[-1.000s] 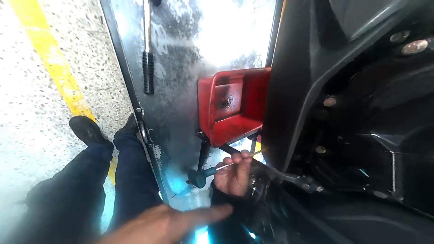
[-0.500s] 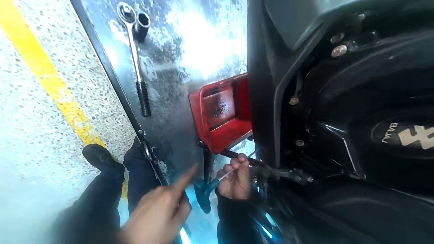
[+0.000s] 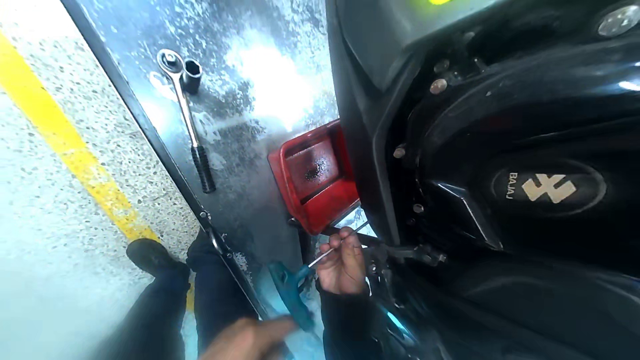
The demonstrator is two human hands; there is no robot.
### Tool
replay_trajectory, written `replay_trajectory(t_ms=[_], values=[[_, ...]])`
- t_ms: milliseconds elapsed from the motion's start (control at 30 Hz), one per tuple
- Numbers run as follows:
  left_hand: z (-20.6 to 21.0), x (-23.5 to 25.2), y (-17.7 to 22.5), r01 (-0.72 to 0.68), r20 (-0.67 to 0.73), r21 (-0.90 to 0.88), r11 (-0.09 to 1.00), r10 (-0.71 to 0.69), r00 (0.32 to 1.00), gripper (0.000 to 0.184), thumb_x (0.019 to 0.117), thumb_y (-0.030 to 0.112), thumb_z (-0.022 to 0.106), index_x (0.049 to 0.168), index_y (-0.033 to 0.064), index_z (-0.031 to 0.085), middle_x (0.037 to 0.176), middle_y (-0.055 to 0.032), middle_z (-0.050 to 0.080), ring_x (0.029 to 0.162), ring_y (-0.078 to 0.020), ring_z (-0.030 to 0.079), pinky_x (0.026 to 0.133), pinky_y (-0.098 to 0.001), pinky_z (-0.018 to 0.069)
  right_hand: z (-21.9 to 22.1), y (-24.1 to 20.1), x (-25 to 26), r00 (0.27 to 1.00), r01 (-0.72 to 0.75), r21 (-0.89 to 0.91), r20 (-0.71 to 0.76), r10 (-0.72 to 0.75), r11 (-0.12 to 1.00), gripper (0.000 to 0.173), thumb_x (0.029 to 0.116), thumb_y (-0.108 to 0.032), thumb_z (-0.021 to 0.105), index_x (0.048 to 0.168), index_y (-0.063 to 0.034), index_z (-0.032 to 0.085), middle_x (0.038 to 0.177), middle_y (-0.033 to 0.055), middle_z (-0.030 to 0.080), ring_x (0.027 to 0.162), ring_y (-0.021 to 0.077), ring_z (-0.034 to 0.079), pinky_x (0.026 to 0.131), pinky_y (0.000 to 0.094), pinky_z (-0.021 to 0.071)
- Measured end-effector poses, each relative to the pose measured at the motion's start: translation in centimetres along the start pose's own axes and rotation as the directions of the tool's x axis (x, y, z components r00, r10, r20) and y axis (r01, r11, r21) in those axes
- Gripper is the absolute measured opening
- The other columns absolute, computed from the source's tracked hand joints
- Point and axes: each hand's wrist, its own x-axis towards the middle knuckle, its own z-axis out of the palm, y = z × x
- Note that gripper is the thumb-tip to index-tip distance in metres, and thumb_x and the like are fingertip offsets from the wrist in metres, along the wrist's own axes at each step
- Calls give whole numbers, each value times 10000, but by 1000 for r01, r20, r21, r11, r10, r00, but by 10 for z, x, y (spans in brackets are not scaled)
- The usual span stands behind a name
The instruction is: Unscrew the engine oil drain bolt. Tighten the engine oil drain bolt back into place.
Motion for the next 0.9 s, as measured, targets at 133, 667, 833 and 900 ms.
replay_trajectory(t_ms=[133,667,833,900], values=[[-15,-2,8,-215,-192,-209,954,176,966,593,1010,107,542,1580,207,415,825,-23,676,658,-110,630,588,-299,569,-2,1,-2,1000,16,21,8,-16,1000,154,997,-200,659,1103,-135,750,892,23,763,795,128,757,713,301,650],[-16,-10,-23,128,-428,397,909,60,902,656,898,313,645,1533,247,495,1189,-32,638,990,-176,635,811,-401,583,5,15,-12,1000,-10,-8,15,10,1000,157,983,-191,686,1120,-120,712,894,67,756,759,166,764,667,316,656],[-2,-14,-32,153,-475,576,803,177,862,660,852,550,695,1431,245,608,1498,-146,524,1386,-376,483,1071,-587,452,8,26,-27,995,-83,24,53,82,996,160,987,-187,673,1128,-119,706,918,109,772,804,209,780,703,339,660],[4,-7,-28,78,-475,564,822,246,845,509,983,539,580,1367,214,661,1362,-50,657,1312,-250,582,1081,-506,474,9,27,-28,996,-69,4,60,69,998,158,995,-196,664,1132,-131,709,921,97,776,805,196,780,709,329,659]])
